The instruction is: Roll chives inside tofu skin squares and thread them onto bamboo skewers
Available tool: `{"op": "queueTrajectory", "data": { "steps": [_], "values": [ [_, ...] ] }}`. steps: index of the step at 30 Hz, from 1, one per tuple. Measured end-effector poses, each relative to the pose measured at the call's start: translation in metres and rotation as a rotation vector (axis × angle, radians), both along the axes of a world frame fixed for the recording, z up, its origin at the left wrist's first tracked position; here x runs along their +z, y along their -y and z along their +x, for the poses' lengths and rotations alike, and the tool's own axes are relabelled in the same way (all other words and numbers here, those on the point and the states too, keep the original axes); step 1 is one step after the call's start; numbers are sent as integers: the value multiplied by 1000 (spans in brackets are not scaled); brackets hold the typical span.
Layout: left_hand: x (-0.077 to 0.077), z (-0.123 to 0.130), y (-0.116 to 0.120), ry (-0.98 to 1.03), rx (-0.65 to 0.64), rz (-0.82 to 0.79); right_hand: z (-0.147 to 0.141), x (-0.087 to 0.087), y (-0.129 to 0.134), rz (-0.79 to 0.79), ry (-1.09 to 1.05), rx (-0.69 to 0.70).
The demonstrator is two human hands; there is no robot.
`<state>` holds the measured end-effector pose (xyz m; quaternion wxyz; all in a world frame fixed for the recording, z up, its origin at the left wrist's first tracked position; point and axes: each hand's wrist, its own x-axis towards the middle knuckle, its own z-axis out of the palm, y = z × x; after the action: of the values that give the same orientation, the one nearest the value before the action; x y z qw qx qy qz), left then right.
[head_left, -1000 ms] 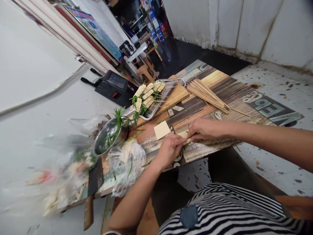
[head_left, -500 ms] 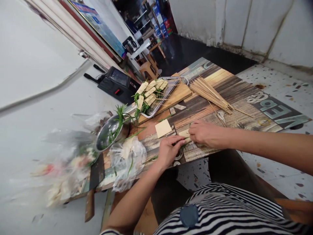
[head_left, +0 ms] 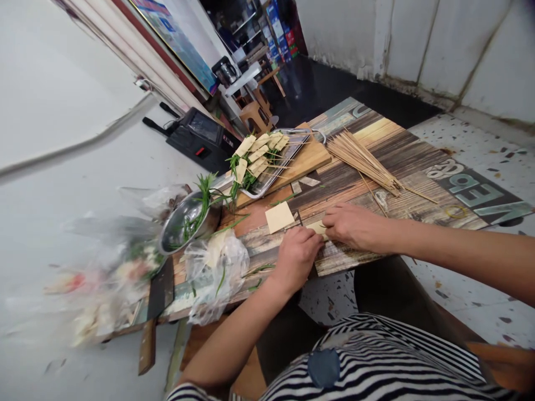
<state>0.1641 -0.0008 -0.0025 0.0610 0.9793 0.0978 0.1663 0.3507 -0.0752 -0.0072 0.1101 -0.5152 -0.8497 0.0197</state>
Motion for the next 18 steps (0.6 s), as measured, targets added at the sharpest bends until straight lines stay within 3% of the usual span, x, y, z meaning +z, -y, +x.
{"op": "queueTrajectory", "data": {
  "steps": [4,8,13,18],
  "values": [
    [-8,3,-7,38,-40,-104,0,-3,4,-1,-35,-65],
    [-4,4,-9,1,-19,-156,1,-9,13,67,-23,-78],
    [4,6,-6,-89,44,-79,6,-14,19,158,19,20],
    [0,1,2,-36,154,43,6,-3,12,-10,8,10]
  ]
}}
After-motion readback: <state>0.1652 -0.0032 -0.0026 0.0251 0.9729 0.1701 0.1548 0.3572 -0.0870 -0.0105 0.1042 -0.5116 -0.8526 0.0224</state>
